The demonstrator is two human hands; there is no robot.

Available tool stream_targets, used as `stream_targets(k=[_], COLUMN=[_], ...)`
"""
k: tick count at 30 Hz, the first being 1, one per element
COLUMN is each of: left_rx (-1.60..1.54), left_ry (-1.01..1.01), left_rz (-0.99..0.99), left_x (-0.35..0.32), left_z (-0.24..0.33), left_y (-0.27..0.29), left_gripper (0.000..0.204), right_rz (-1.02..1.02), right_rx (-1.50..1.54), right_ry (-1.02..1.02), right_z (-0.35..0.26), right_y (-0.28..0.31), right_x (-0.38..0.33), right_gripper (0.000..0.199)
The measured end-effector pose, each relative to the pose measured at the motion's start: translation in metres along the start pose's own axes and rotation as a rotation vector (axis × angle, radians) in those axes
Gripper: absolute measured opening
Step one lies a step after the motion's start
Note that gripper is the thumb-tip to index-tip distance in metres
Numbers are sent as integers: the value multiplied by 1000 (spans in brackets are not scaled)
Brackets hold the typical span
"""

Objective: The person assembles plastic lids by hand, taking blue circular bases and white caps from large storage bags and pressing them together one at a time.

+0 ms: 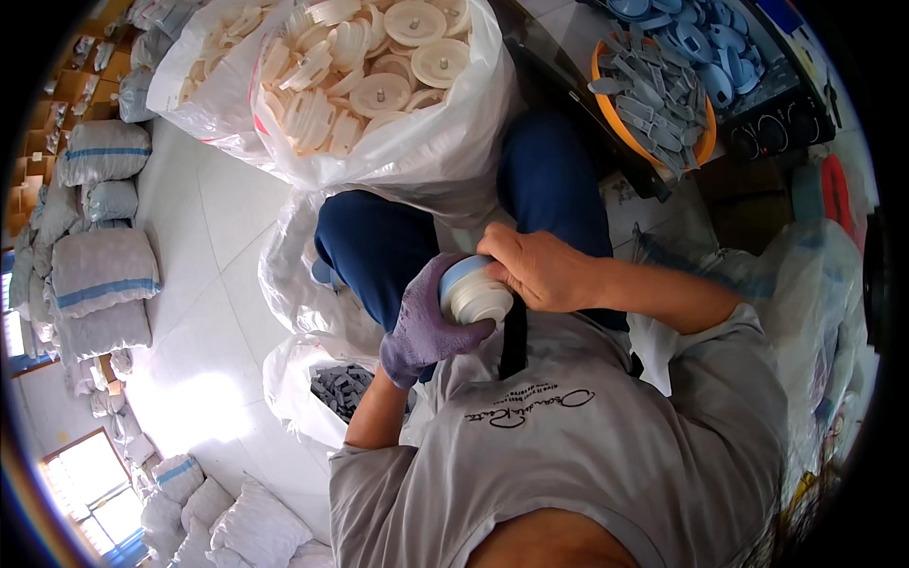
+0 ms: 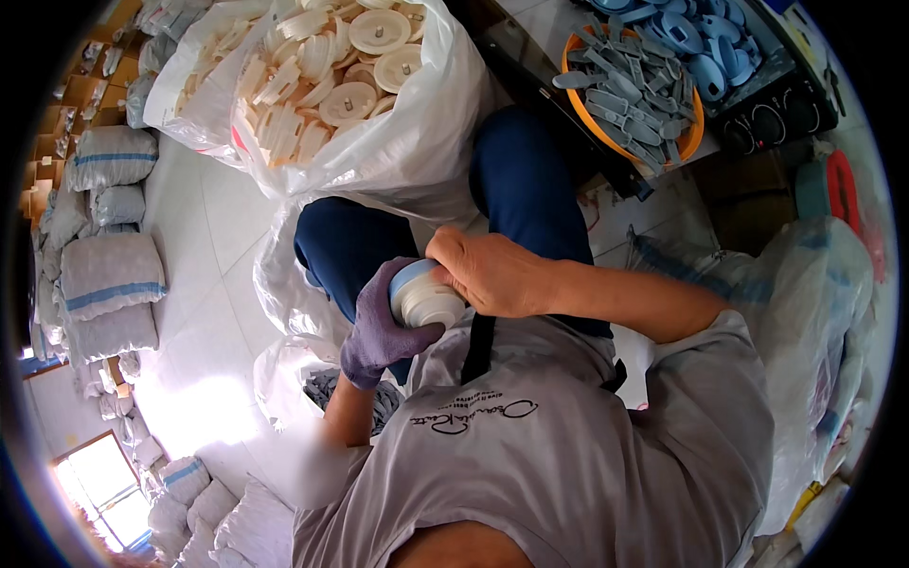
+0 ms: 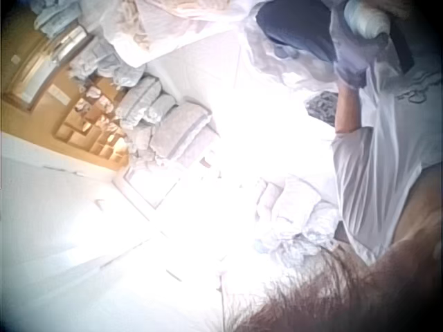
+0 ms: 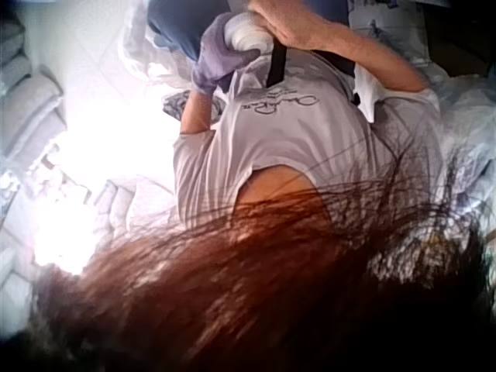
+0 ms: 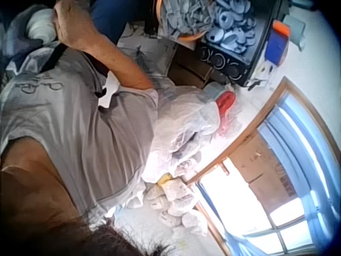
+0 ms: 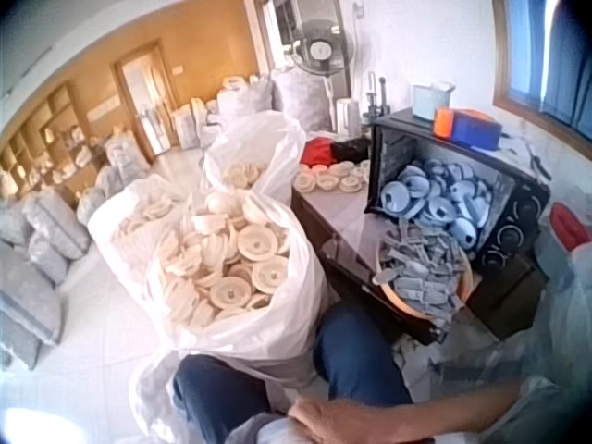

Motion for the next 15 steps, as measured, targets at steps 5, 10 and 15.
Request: stream_targets(k=[5,10,15], left_rx=[86,-105,83], left_ry=[-5,-23,-334], left_rz=[-62,240,534], left_x=[0,11,20], left_z=[-1,-4,16], left_y=[-8,-9,-22], left_gripper=[67,63,64], right_rz=[3,314,682], right_rx=[-63,166,653], right_ry=[-31,-149,-369], right_z=[7,13,30], right_y=[-12,7,-12], right_x=[-10,14,24], right_gripper=[22,24,46])
Point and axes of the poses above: each hand's wrist, its own x-axis towards the middle knuckle, its own y-axis out of the back of the hand, z = x × y, the point moved 4 cm from there along x, towards the middle knuckle, and after that the axes turned 3 degrees about y, right-handed, at the moved point
